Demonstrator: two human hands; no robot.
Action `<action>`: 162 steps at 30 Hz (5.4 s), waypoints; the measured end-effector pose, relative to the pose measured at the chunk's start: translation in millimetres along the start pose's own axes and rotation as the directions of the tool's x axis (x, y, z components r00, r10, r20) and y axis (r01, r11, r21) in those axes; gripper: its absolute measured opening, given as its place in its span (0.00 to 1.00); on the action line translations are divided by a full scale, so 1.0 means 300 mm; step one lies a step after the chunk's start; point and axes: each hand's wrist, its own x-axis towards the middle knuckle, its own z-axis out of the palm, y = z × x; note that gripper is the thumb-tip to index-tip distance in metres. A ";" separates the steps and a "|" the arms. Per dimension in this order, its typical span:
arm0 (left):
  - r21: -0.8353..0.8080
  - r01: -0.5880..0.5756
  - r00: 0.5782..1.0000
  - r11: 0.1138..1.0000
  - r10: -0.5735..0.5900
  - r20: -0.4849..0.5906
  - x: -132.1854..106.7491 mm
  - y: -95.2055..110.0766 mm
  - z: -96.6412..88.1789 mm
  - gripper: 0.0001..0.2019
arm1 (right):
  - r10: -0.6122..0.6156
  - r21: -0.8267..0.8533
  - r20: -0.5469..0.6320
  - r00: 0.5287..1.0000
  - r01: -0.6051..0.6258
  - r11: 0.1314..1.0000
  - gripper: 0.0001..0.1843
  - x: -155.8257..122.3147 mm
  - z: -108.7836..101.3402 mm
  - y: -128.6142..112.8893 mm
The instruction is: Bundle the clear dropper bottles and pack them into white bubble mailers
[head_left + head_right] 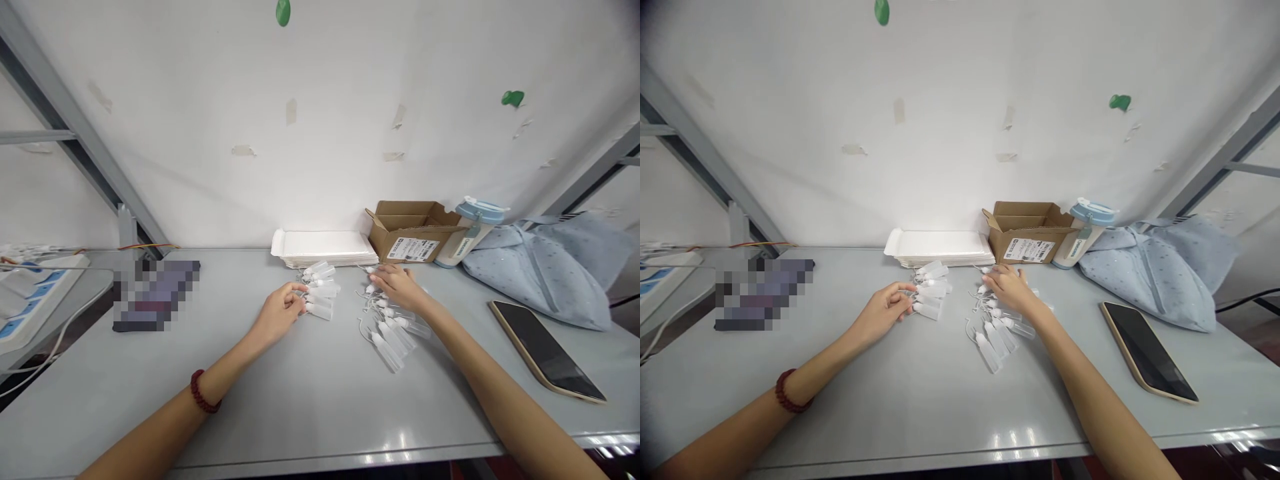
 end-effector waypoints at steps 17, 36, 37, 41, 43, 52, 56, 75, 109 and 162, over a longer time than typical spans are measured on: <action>-0.083 -0.101 0.994 0.991 0.104 0.031 -0.048 0.051 0.012 0.14 | -0.139 0.531 -0.132 0.982 0.188 0.826 0.10 -0.117 -0.111 -0.274; 0.034 -0.126 0.991 0.991 0.124 0.055 -0.075 0.069 0.028 0.12 | -0.120 0.727 0.006 0.993 0.078 0.682 0.11 -0.150 -0.106 -0.333; 0.040 -0.125 0.991 0.991 0.122 0.058 -0.075 0.068 0.028 0.12 | -0.120 0.727 0.003 0.993 0.080 0.682 0.12 -0.150 -0.104 -0.333; 0.060 -0.117 0.991 0.991 0.113 0.078 -0.073 0.059 0.030 0.11 | -0.091 0.730 0.032 0.995 0.039 0.682 0.12 -0.151 -0.108 -0.335; 0.068 -0.123 0.989 0.990 0.117 0.087 -0.072 0.055 0.031 0.11 | -0.075 0.740 0.061 0.995 0.006 0.673 0.13 -0.152 -0.115 -0.338; 0.060 -0.149 0.982 0.987 0.140 0.130 -0.077 0.057 0.035 0.11 | -0.019 0.801 0.089 0.996 -0.061 0.596 0.15 -0.152 -0.128 -0.349; 0.057 -0.140 0.980 0.988 0.131 0.147 -0.083 0.063 0.036 0.10 | 0.008 0.825 0.087 0.996 -0.076 0.560 0.15 -0.151 -0.129 -0.352; -0.194 -0.065 0.975 0.979 0.104 0.198 -0.077 0.080 0.025 0.11 | -0.021 0.863 0.131 0.991 -0.103 0.495 0.16 -0.155 -0.121 -0.368; -0.214 -0.024 0.982 0.977 0.063 0.176 -0.081 0.073 0.037 0.09 | -0.101 0.856 0.217 0.971 -0.139 0.498 0.15 -0.161 -0.105 -0.375; -0.111 -0.080 0.995 0.991 0.072 -0.072 -0.002 0.018 -0.043 0.13 | -0.130 0.202 -0.173 0.976 0.165 0.965 0.10 -0.104 -0.070 -0.236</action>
